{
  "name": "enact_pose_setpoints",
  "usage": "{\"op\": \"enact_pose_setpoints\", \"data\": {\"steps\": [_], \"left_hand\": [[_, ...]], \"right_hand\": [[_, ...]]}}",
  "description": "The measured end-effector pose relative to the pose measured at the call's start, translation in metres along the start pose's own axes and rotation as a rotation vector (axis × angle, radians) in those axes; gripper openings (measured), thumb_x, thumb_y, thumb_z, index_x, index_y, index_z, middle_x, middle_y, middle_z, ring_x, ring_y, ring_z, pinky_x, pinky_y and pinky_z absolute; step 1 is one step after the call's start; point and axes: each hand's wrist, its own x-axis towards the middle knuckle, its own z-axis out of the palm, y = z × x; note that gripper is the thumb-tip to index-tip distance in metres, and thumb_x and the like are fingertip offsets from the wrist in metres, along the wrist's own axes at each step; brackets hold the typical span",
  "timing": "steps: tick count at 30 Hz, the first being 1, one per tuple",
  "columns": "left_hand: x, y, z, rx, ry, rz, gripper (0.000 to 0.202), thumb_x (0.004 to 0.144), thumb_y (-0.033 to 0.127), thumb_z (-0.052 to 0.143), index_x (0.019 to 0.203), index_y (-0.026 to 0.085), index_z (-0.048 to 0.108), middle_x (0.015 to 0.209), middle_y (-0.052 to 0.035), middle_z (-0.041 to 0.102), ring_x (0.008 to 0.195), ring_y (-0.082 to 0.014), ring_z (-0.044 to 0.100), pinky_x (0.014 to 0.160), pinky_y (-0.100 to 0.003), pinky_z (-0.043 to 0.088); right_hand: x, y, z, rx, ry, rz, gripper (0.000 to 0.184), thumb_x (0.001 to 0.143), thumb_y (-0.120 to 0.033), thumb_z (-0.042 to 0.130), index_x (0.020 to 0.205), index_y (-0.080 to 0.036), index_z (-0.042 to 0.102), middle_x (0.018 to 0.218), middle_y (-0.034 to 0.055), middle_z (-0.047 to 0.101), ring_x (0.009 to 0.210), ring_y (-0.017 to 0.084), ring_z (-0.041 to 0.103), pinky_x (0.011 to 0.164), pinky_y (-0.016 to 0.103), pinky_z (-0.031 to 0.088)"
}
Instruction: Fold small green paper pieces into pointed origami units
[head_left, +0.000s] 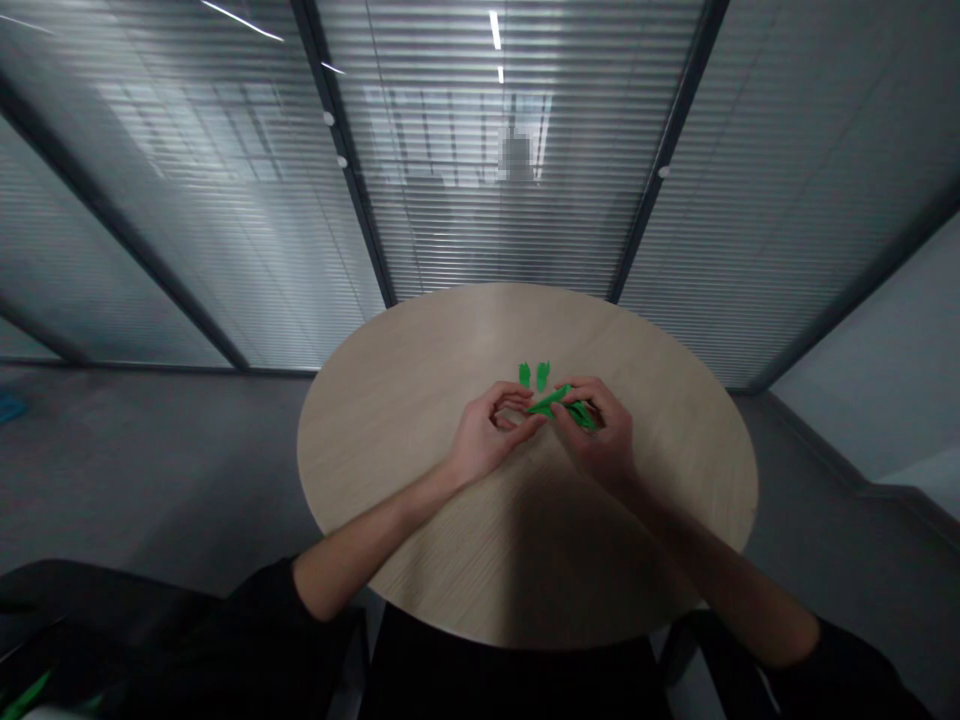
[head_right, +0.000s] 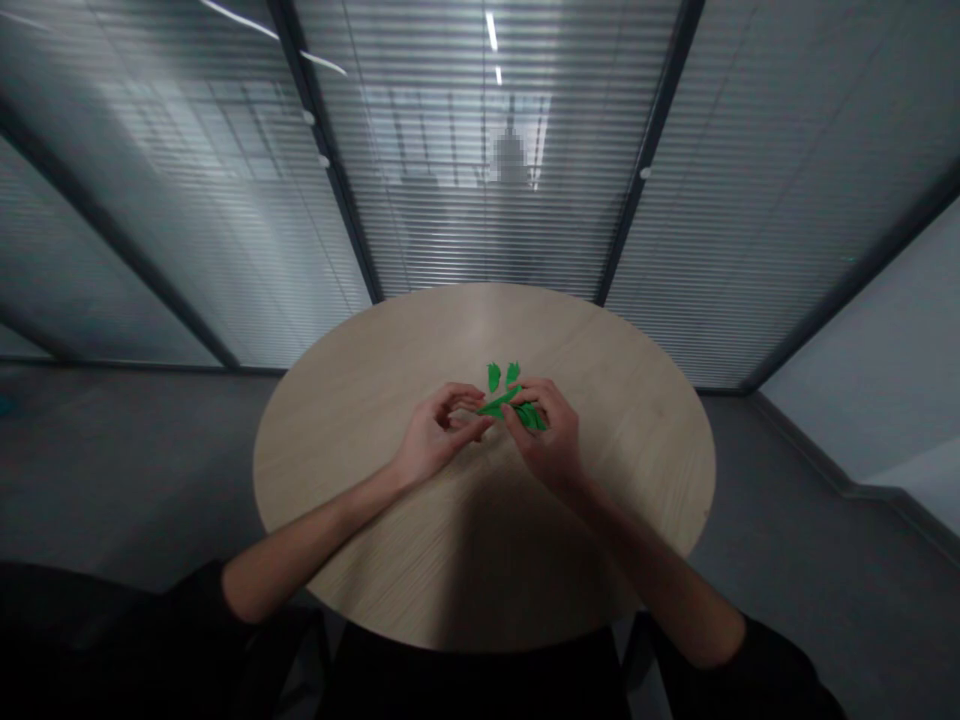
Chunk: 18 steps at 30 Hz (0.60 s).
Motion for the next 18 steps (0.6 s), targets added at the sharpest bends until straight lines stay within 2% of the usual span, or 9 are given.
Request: {"op": "enact_pose_setpoints", "data": {"steps": [4, 9, 12, 18], "left_hand": [[-0.0005, 0.0032, 0.0017, 0.052, -0.087, -0.081, 0.035, 0.086, 0.041, 0.077, 0.106, 0.013, 0.073, 0.094, -0.0073, 0.074, 0.055, -0.008, 0.061, 0.048, -0.019, 0.054], [-0.0021, 0.0071, 0.0037, -0.003, -0.138, -0.07, 0.03, 0.09, 0.039, 0.073, 0.104, 0.013, 0.076, 0.101, -0.0099, 0.076, 0.065, -0.0106, 0.064, 0.052, -0.019, 0.056], [-0.0017, 0.0056, 0.0036, -0.029, -0.133, -0.049, 0.029, 0.09, 0.038, 0.071, 0.104, 0.012, 0.077, 0.097, -0.0098, 0.075, 0.07, -0.0124, 0.066, 0.054, -0.019, 0.057], [-0.0002, 0.0015, 0.0014, -0.013, -0.105, -0.019, 0.029, 0.093, 0.038, 0.068, 0.102, 0.012, 0.077, 0.084, -0.0073, 0.073, 0.066, -0.0123, 0.066, 0.054, -0.019, 0.057]], "right_hand": [[-0.0019, 0.0019, 0.002, 0.013, -0.055, -0.025, 0.006, 0.087, -0.02, 0.071, 0.088, -0.024, 0.065, 0.101, 0.006, 0.069, 0.095, 0.021, 0.068, 0.081, 0.037, 0.055], [-0.0019, 0.0041, 0.0019, 0.012, -0.09, -0.038, 0.005, 0.089, -0.02, 0.07, 0.089, -0.024, 0.067, 0.1, 0.0059, 0.069, 0.096, 0.021, 0.068, 0.087, 0.04, 0.055], [-0.0009, 0.004, 0.001, 0.02, -0.117, -0.029, 0.003, 0.09, -0.021, 0.069, 0.09, -0.024, 0.067, 0.1, 0.0063, 0.07, 0.096, 0.022, 0.068, 0.087, 0.04, 0.055], [-0.0007, 0.0039, 0.0018, 0.043, -0.13, 0.023, 0.002, 0.092, -0.024, 0.067, 0.09, -0.024, 0.068, 0.102, 0.0063, 0.071, 0.099, 0.022, 0.068, 0.086, 0.039, 0.055]]}}
